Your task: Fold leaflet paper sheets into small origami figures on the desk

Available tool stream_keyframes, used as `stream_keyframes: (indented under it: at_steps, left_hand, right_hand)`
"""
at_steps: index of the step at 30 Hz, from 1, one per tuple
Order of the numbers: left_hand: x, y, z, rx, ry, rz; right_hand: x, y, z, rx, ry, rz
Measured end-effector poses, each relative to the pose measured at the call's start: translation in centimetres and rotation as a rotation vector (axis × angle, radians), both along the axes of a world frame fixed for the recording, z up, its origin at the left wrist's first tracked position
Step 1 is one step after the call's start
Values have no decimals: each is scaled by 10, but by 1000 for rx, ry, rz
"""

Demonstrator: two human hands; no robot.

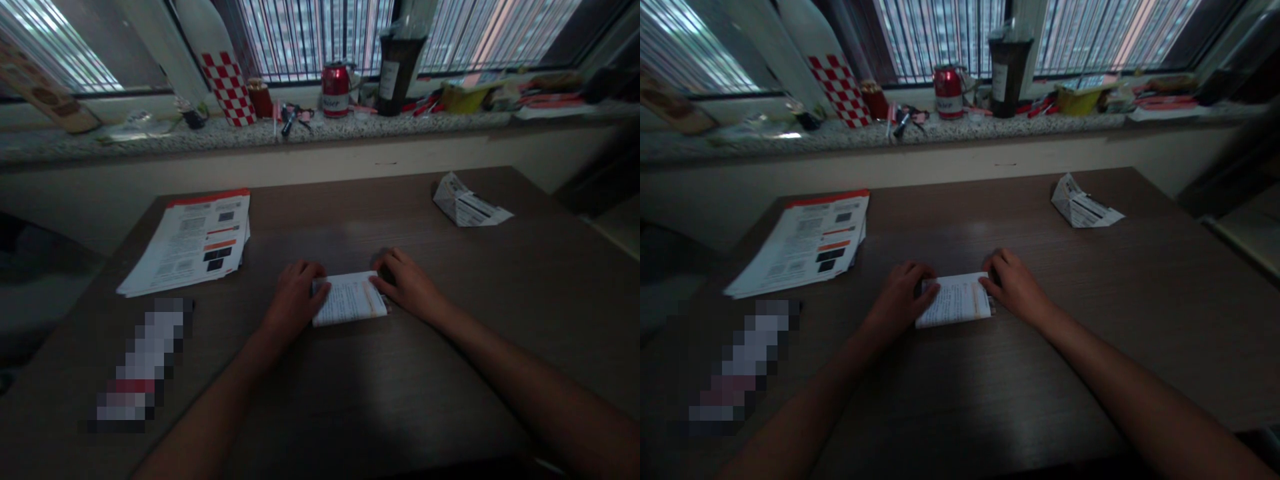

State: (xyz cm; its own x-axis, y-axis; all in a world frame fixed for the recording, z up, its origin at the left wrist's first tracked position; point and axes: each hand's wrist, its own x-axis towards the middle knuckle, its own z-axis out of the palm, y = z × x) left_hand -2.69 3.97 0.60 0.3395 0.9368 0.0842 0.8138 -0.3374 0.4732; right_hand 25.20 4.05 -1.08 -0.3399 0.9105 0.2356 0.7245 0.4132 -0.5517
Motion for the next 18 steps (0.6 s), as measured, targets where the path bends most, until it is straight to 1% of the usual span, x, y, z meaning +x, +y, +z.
stream_keyframes:
  at_steps: [7, 18]
  left_hand:
    - [0, 1, 0, -3, -1, 2]
    - [0, 2, 1, -10, 1, -1]
  right_hand:
    - [2, 1, -4, 11, -13, 2]
    - [1, 0, -1, 1, -25, 6]
